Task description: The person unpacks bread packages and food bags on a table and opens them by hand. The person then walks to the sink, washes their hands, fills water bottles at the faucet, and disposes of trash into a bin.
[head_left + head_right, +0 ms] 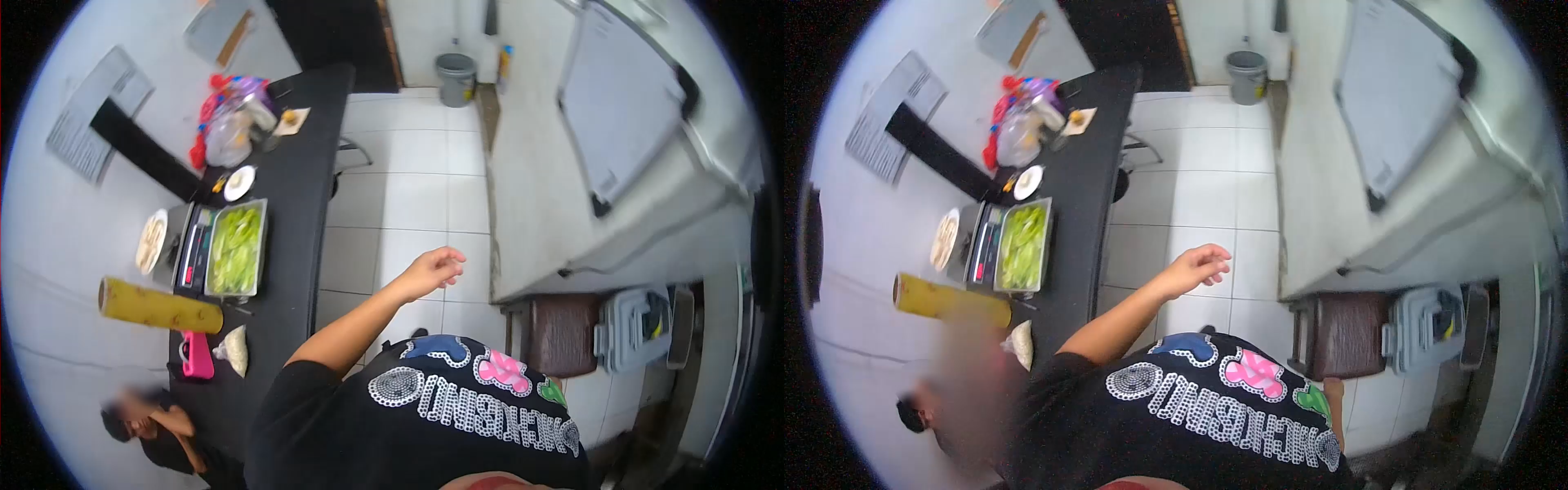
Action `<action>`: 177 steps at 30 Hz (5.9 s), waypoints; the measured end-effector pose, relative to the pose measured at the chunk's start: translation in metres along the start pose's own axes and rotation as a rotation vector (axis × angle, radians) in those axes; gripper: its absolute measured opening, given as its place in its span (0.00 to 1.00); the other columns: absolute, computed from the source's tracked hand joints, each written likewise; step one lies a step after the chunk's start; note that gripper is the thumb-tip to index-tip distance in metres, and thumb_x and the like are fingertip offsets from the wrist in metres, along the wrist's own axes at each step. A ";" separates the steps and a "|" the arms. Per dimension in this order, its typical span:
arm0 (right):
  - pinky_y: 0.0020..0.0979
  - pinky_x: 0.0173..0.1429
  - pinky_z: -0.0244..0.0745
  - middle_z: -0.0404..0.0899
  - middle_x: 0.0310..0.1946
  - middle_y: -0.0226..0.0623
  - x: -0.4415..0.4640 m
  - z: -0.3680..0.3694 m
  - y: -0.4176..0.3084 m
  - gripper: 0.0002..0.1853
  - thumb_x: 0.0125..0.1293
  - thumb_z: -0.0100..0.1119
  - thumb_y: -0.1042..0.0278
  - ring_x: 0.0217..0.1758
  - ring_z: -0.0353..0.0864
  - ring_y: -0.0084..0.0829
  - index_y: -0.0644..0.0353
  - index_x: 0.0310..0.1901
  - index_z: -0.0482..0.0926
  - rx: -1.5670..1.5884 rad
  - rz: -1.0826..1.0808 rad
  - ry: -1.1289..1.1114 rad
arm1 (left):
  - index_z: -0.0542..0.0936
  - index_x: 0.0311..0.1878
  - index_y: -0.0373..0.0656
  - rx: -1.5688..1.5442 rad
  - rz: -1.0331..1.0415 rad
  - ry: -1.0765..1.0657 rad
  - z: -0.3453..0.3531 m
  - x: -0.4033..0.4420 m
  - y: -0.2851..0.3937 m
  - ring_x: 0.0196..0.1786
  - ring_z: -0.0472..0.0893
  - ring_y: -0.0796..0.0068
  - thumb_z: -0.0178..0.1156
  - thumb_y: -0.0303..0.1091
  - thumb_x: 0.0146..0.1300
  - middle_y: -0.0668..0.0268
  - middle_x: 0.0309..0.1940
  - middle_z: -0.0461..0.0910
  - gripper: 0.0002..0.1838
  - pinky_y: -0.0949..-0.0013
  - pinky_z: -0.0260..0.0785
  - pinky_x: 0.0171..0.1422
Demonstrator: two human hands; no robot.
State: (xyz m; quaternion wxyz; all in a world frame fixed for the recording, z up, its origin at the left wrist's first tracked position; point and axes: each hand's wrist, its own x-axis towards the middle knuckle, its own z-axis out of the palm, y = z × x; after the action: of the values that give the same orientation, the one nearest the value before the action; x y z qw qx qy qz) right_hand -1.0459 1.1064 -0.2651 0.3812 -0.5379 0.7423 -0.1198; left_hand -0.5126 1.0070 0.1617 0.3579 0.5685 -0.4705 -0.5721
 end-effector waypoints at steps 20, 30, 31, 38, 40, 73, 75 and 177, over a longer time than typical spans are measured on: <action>0.27 0.19 0.65 0.75 0.25 0.31 0.275 0.100 -0.538 0.08 0.60 0.56 0.63 0.20 0.76 0.27 0.55 0.39 0.76 -0.059 -0.025 -0.503 | 0.73 0.51 0.45 -0.257 -0.029 0.361 -0.294 0.125 -0.001 0.37 0.76 0.80 0.54 0.39 0.66 0.68 0.40 0.78 0.14 0.75 0.70 0.41; 0.24 0.16 0.62 0.73 0.23 0.28 0.482 0.137 -0.753 0.06 0.61 0.56 0.64 0.19 0.75 0.24 0.54 0.37 0.76 -0.196 -0.302 -0.553 | 0.74 0.48 0.44 -0.370 -0.042 0.873 -0.460 0.196 0.066 0.36 0.77 0.78 0.55 0.37 0.65 0.67 0.39 0.78 0.12 0.76 0.70 0.41; 0.24 0.15 0.61 0.73 0.23 0.28 0.503 0.137 -0.774 0.06 0.61 0.56 0.64 0.19 0.74 0.24 0.54 0.37 0.76 -0.228 -0.339 -0.546 | 0.74 0.49 0.44 -0.379 -0.050 0.878 -0.465 0.206 0.065 0.36 0.77 0.79 0.55 0.38 0.65 0.67 0.39 0.78 0.12 0.76 0.70 0.41; 0.28 0.26 0.71 0.76 0.22 0.33 0.576 0.163 -0.895 0.09 0.60 0.57 0.64 0.20 0.75 0.26 0.60 0.35 0.77 -0.092 -0.347 -0.450 | 0.73 0.50 0.44 -0.168 -0.023 0.828 -0.571 0.270 0.095 0.38 0.75 0.82 0.56 0.38 0.65 0.70 0.39 0.77 0.13 0.76 0.70 0.44; 0.30 0.25 0.73 0.76 0.22 0.33 0.593 0.166 -0.902 0.09 0.60 0.58 0.63 0.22 0.76 0.27 0.60 0.35 0.77 -0.098 -0.325 -0.443 | 0.73 0.50 0.43 -0.124 0.055 0.806 -0.615 0.299 0.084 0.39 0.75 0.83 0.56 0.37 0.65 0.71 0.38 0.77 0.13 0.76 0.70 0.45; 0.35 0.49 0.73 0.80 0.36 0.42 0.841 0.474 -1.500 0.11 0.62 0.55 0.68 0.42 0.79 0.39 0.64 0.43 0.76 -0.411 -1.055 -0.786 | 0.75 0.55 0.45 0.862 -1.232 1.654 -1.219 0.213 0.064 0.52 0.78 0.52 0.59 0.35 0.53 0.48 0.48 0.78 0.23 0.57 0.69 0.57; 0.37 0.51 0.72 0.80 0.36 0.43 0.848 0.448 -1.483 0.10 0.60 0.55 0.67 0.43 0.78 0.42 0.64 0.39 0.78 -0.655 -1.194 -0.625 | 0.76 0.54 0.45 0.916 -1.221 1.607 -1.227 0.218 0.057 0.48 0.80 0.54 0.59 0.36 0.54 0.48 0.47 0.78 0.22 0.58 0.72 0.53; 0.22 0.40 0.71 0.74 0.38 0.33 0.461 0.337 -1.648 0.06 0.66 0.50 0.75 0.34 0.73 0.20 0.62 0.44 0.73 0.328 -1.139 -0.945 | 0.76 0.36 0.38 -0.696 0.376 2.015 -1.208 0.111 0.143 0.32 0.81 0.60 0.59 0.29 0.58 0.58 0.33 0.79 0.06 0.55 0.77 0.35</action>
State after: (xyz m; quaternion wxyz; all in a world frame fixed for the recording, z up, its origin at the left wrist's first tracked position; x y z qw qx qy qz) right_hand 0.2933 0.1280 0.2729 0.6131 -0.7688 0.0800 -0.1636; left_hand 0.6513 0.7004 0.3700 0.8040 0.5632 0.1487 0.1201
